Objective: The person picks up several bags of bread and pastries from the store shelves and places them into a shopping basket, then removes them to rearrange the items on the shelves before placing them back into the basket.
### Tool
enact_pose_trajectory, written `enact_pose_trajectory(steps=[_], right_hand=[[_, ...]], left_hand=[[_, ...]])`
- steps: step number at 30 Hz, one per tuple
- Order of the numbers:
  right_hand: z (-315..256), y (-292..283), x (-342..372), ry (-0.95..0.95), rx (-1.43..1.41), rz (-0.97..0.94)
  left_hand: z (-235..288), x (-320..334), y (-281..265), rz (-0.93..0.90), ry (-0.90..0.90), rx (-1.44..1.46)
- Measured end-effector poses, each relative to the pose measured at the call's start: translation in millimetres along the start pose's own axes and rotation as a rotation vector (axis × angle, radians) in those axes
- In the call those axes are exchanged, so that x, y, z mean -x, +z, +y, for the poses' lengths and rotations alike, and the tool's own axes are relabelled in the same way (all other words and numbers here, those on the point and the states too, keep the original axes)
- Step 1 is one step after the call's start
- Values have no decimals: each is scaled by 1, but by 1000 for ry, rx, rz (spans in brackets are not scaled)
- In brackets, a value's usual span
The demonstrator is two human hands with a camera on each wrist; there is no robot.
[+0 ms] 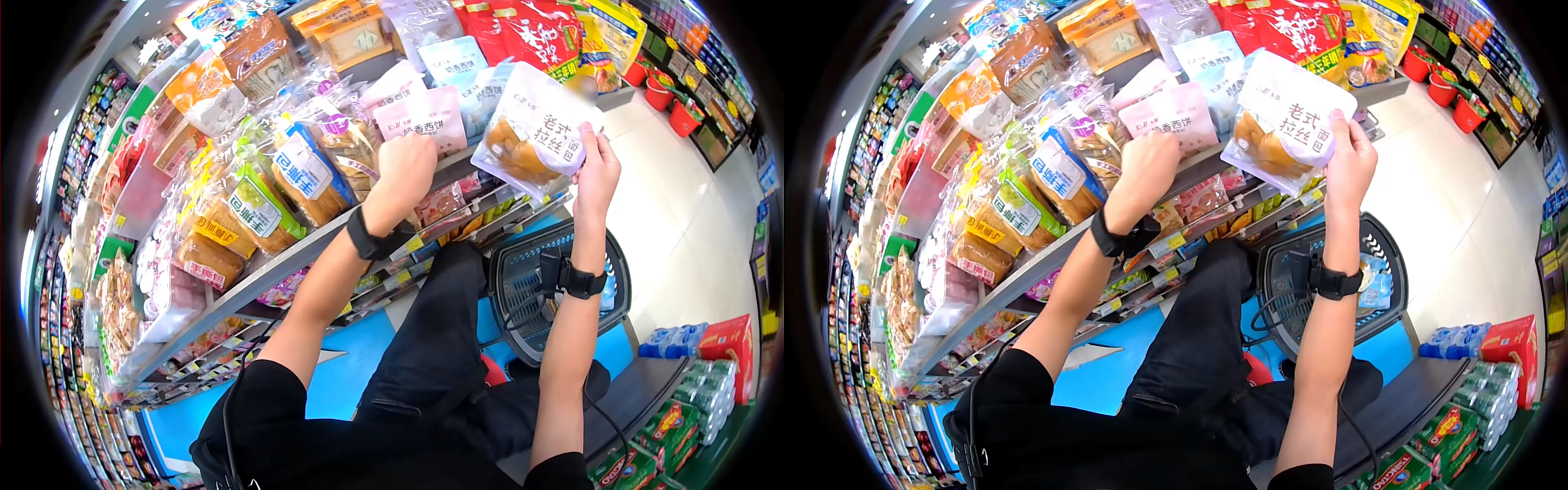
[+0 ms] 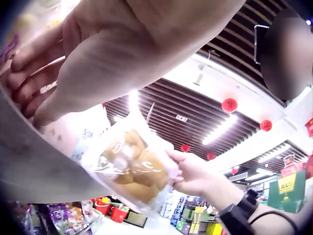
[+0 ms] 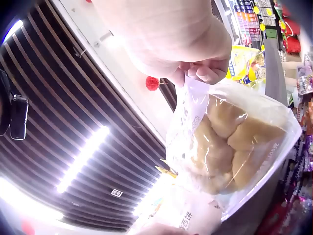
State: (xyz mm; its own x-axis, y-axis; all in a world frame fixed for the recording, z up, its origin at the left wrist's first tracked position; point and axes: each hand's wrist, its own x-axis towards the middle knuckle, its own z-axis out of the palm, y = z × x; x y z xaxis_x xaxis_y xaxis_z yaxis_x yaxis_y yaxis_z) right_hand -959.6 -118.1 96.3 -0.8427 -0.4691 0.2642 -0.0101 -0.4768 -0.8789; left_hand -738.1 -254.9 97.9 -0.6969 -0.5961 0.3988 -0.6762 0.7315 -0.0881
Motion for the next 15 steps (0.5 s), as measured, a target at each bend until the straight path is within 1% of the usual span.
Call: enact_pose_trajectory(steps=[1,2,5,6,8,10,11,12,13,15], right_hand=[[2,2,-1,-9,15,-3],[4,2,-2,-19,32,-4],[0,3,-1,-12,68,-19],[-3,2,0,-1,89,-31],[-6,-6,0,31,118,-63],[-11,-8,3,-3,61,-104],[-13,-8,3,-14,31,-124],[-16,-4,4,-44,-60,-150],[-21,-1,5,-40,-90,-179],[-39,4,8,-29,-150,-238]], left_hand=[[-5,-7,16,92,49,-7],[-3,-15,22,78,0,-1],[-2,-25,30,130,-42,90],[1,-28,27,60,-94,61],[9,-19,8,58,-95,199],[18,-8,-17,57,-74,360],[22,0,-31,34,-33,452],[24,7,-36,68,3,548],[24,12,-40,102,38,642],[26,15,-48,230,20,644]])
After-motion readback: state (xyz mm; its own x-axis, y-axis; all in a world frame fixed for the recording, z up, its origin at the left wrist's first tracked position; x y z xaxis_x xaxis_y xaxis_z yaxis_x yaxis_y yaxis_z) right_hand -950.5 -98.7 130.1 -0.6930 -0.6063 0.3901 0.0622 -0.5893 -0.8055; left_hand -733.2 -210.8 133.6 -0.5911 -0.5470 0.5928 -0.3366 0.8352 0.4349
